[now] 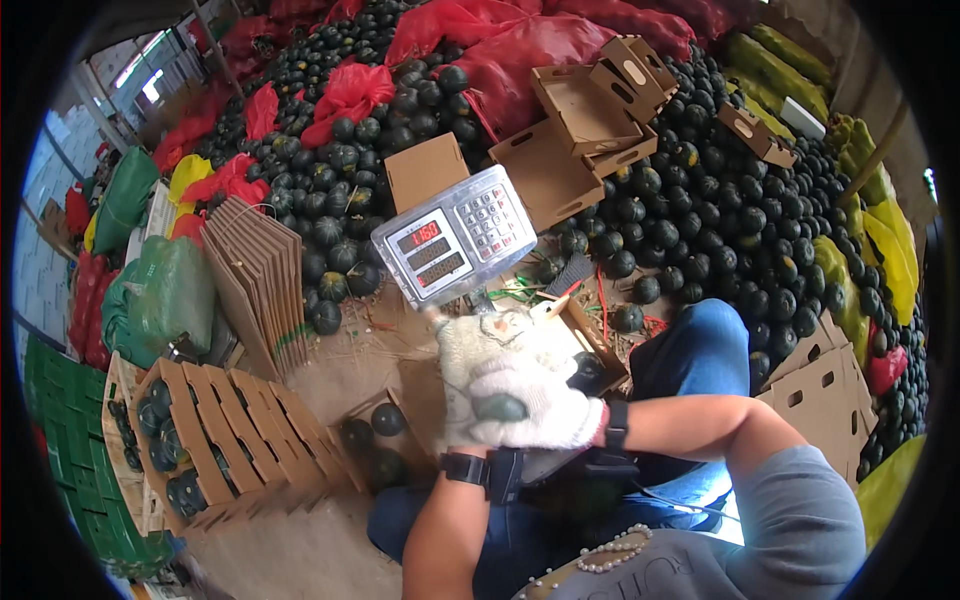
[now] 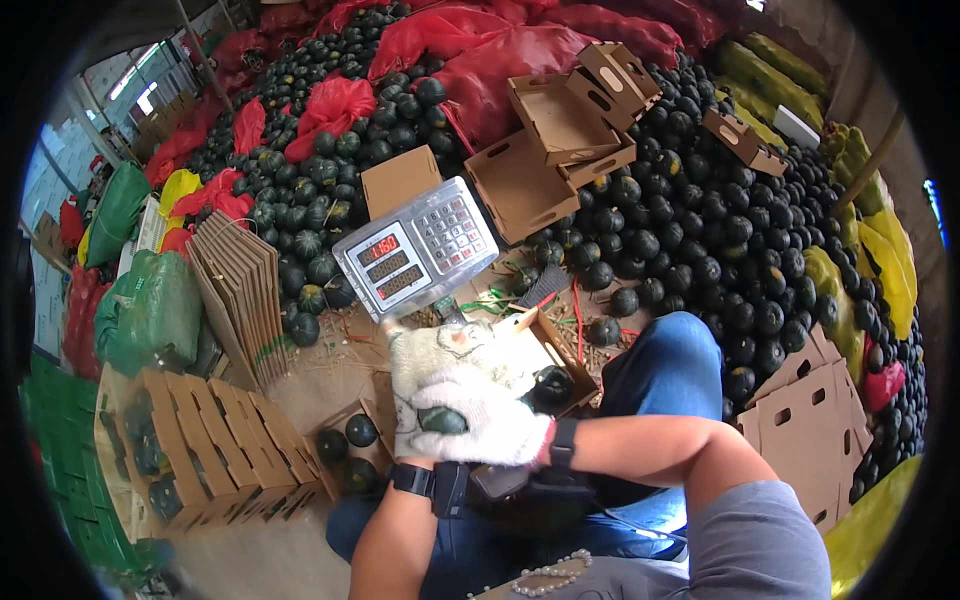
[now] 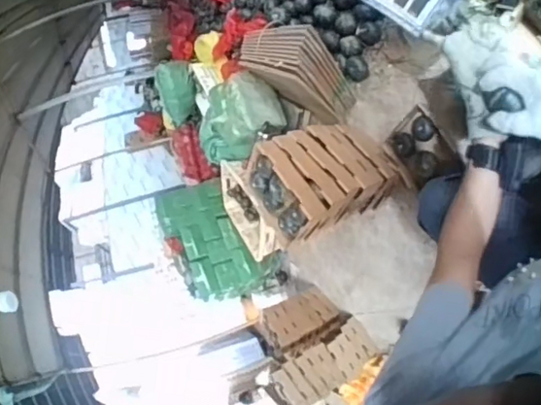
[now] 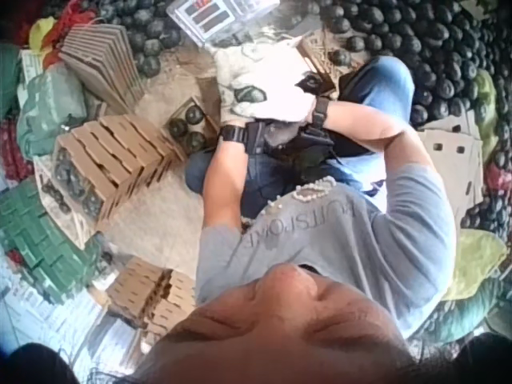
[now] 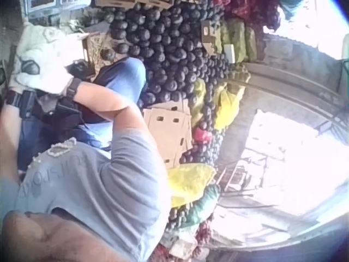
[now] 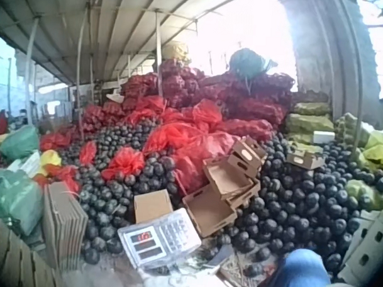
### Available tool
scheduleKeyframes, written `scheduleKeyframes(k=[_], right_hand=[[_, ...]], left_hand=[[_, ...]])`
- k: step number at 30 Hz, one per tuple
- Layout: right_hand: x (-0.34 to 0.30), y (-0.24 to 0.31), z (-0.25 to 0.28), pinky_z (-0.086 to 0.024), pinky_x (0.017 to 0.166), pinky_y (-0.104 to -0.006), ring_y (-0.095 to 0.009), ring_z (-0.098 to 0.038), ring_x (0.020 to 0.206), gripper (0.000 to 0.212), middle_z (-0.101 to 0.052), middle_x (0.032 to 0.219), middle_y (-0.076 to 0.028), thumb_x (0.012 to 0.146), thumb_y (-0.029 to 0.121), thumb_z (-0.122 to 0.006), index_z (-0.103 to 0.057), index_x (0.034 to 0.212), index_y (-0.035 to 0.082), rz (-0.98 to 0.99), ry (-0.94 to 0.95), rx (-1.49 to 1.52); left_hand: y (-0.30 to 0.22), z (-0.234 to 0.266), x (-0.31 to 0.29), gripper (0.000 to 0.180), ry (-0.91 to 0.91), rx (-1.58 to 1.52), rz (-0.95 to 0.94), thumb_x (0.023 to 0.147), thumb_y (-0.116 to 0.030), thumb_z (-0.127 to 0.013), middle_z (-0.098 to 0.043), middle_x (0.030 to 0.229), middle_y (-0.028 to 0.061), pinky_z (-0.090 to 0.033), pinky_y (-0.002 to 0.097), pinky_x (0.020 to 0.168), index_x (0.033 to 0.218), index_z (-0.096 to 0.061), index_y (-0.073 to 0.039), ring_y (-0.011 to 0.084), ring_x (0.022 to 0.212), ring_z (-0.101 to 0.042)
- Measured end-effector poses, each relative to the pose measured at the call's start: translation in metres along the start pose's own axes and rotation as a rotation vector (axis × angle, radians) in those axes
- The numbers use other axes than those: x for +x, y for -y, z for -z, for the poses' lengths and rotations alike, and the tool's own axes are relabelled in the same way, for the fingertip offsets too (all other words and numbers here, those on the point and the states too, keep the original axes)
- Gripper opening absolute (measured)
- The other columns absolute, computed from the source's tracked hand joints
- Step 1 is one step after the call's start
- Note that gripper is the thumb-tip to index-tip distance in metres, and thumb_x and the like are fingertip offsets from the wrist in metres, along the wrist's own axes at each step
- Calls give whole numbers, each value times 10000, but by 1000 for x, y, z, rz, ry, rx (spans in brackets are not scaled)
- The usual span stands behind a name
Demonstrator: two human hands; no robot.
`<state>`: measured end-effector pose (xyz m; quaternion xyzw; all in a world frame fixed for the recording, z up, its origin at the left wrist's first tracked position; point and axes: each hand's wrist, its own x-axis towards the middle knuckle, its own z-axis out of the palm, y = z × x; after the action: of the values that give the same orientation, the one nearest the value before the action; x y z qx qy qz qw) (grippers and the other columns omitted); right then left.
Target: The person picks up a pumpkin, trims its stem using shears, and places it into a box on a scale. They then wipe each pumpkin with a cloth and place them back into the box.
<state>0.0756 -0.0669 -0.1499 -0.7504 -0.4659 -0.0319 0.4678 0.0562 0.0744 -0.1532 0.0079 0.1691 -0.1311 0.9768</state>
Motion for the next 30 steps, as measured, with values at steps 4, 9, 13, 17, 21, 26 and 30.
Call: scheduleKeyframes(k=[4, 9, 13, 17, 21, 26, 30], right_hand=[[44, -23, 14, -510, 971, -457, -345, -651, 1090, 348, -701, 1097, -177, 896, 297, -746, -695, 1138, 54, -603, -422, 66], [30, -28, 10, -517, 917, -476, -368, -664, 1007, 355, -705, 1067, -181, 911, 346, -732, -706, 1126, 65, -257, -188, 256], [31, 6, -18, -523, 936, -440, -370, -641, 1067, 283, -669, 1139, -186, 942, 278, -722, -701, 1119, 58, -199, -221, -143], [30, -5, -21, -487, 1053, -399, -295, -611, 1223, 472, -641, 1284, -195, 978, 263, -701, -589, 1366, 18, -417, -319, 490], [28, -33, -2, -518, 955, -453, -364, -644, 1114, 573, -636, 1208, -228, 945, 393, -706, -567, 1413, 92, -291, -149, -58], [35, -2, 13, -510, 995, -402, -239, -637, 1125, 551, -658, 1206, -128, 950, 396, -737, -602, 1377, 73, -575, 170, 630], [9, -29, -15, -506, 983, -394, -279, -639, 1105, 581, -667, 1166, -177, 963, 370, -724, -577, 1370, -18, -427, -187, 149]], left_hand=[[28, 8, 21, 319, -37, 333, -385, 1056, -350, -619, -644, 1176, 49, -532, 355, 974, 1226, -601, -81, 172, 1087, -641], [5, -18, -9, 373, 226, 3, 0, 1085, -393, -565, -633, 1180, 27, -515, 330, 1026, 1299, -608, -91, 147, 1160, -607], [-17, 9, 8, 261, 243, 827, -471, 1034, -181, -506, -641, 1119, 68, -510, 309, 1042, 1207, -618, -20, 178, 1145, -631], [-11, 29, 5, 282, 43, 449, -508, 1099, -263, -465, -699, 1175, 123, -547, 358, 1017, 1187, -637, -58, 198, 1109, -674], [2, -11, 2, 365, -112, 278, -364, 1050, -304, -596, -648, 1268, 107, -559, 378, 1022, 1311, -570, -50, 227, 1137, -669], [-17, -3, -17, 172, 114, 1349, -829, 1008, -102, -619, -673, 1111, 66, -543, 306, 926, 1157, -614, -18, 145, 1008, -644], [7, 5, 0, 265, -112, 638, -705, 1036, -317, -634, -694, 1107, 54, -552, 326, 943, 1193, -642, -104, 177, 1019, -670]])
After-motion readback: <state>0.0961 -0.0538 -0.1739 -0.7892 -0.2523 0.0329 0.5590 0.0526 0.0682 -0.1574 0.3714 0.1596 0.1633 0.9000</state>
